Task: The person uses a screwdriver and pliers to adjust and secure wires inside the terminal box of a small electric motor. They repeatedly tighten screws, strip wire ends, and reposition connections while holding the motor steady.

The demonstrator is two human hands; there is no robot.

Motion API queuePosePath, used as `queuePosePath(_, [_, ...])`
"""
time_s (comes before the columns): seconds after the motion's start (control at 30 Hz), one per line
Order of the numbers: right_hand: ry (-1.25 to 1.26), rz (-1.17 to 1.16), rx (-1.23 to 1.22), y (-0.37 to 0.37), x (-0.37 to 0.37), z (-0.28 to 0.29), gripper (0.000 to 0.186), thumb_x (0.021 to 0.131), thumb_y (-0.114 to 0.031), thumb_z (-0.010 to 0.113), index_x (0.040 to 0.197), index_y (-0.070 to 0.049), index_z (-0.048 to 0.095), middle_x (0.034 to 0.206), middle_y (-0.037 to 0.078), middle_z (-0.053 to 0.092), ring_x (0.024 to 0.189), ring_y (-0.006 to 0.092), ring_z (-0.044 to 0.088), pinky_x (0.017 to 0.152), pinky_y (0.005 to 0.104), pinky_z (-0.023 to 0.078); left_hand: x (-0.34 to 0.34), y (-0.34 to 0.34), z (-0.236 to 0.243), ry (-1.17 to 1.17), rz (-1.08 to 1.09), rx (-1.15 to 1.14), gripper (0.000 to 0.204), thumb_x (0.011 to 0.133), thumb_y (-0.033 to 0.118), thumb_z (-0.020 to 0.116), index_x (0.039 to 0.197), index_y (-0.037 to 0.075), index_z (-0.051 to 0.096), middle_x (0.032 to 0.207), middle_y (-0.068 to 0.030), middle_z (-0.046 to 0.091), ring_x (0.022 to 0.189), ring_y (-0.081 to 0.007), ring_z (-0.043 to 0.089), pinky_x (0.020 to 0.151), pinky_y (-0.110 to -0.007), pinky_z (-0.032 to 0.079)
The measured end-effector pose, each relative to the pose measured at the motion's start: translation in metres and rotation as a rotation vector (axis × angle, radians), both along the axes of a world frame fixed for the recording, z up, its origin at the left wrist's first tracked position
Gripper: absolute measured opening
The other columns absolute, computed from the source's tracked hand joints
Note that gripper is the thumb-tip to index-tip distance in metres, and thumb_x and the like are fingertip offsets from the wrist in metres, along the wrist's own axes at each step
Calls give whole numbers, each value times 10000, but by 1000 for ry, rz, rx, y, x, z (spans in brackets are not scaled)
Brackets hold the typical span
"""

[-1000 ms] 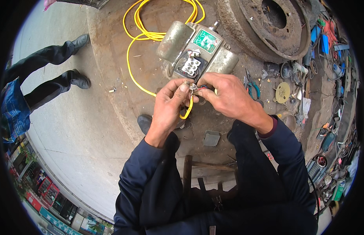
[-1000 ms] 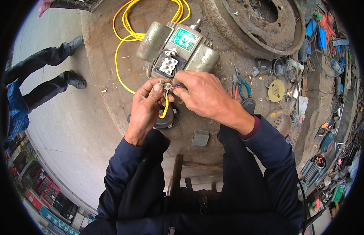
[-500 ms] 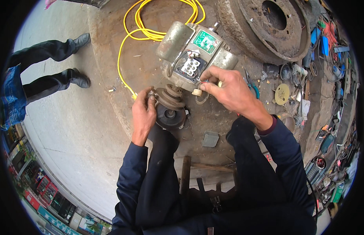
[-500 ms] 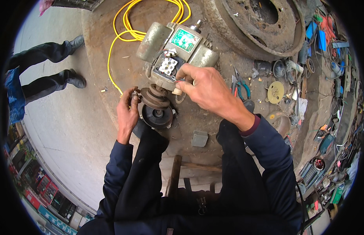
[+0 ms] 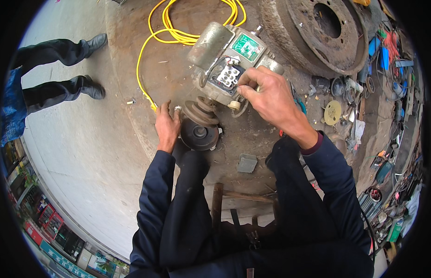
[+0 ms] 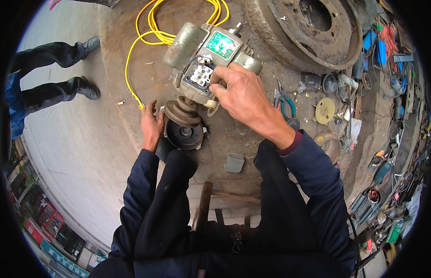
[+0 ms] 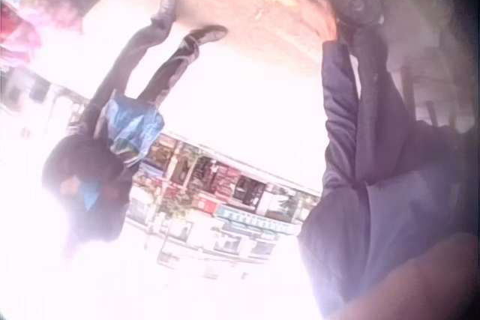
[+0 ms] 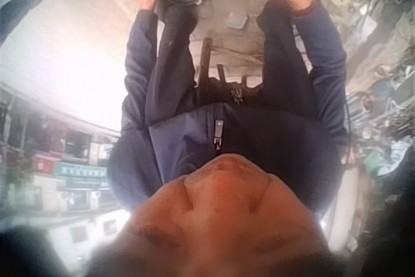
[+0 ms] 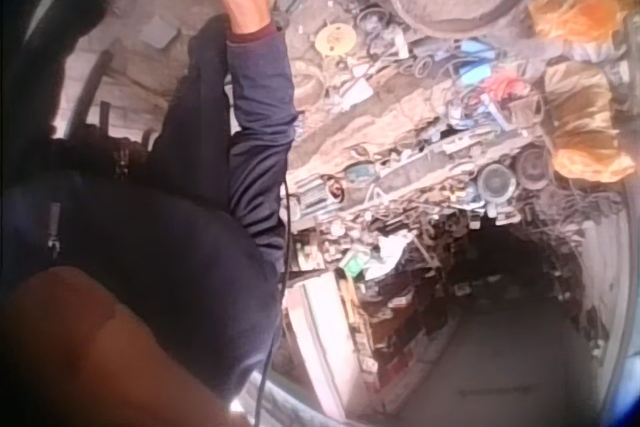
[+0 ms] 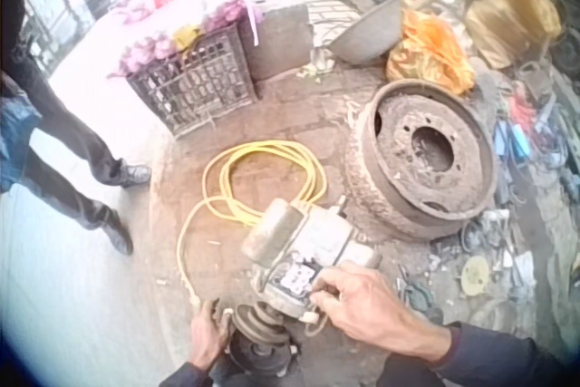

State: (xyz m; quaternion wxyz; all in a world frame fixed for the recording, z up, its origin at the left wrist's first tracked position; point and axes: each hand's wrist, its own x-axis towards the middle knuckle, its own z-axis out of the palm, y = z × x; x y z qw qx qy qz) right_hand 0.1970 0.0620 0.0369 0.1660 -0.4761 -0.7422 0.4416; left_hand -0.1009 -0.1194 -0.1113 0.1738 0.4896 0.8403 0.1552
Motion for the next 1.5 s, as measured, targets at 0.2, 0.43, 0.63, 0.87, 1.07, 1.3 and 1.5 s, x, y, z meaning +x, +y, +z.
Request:
queuePosePath(0.2, [-47,19,67,5,-4,-1,159,953,-196,776,1030,-57,774,909,180,680,865,395,712,794,505,555,32,9,80,-484,217,288,195,1062,85,739,1232,-7,758,1028,-94,782,902,-181,747,831,-337,602])
queuePosePath(0.43, [-91,34,52,8,-4,-3,154,950,-198,768,1034,-69,775,928,187,683,864,411,714,788,518,561,125,65,141,-683,-210,269,214,998,96,806,1198,21,791,974,-137,733,788,-244,707,718,-366,564])
queuePosePath(0.63, [-129,70,45,11,-4,-5,147,929,-178,763,1028,-71,777,931,200,686,887,432,715,807,538,562,144,79,130,-686,-208,230,231,967,130,839,1158,10,789,927,-149,717,749,-279,692,695,-393,556])
queuePosePath(0.87, [-125,65,58,12,-6,-10,158,926,-191,761,1014,-61,782,927,201,701,901,437,720,821,544,564,146,81,127,-954,-41,20,251,1043,173,804,1158,-47,763,830,16,667,757,-42,522,652,-275,459])
queuePosePath(1.07, [-97,41,43,13,-6,-9,158,914,-196,771,994,-61,792,925,197,716,896,428,727,807,534,568,148,82,126,-1084,40,-33,248,1058,190,797,1167,-31,764,867,51,675,775,-19,528,661,-241,441])
queuePosePath(1.3, [-90,24,16,12,-6,-5,153,901,-174,778,978,-42,790,934,195,728,884,420,735,796,508,573,150,80,122,-1151,73,-42,200,1065,157,791,1154,-20,766,878,50,684,790,-15,536,673,-237,449])
queuePosePath(1.5, [-131,12,-26,13,-10,0,146,910,-161,794,974,-30,787,916,186,731,824,381,738,740,477,563,154,80,119,-1081,76,-17,206,1044,191,814,1085,-7,772,848,59,668,770,-15,518,662,-241,447])
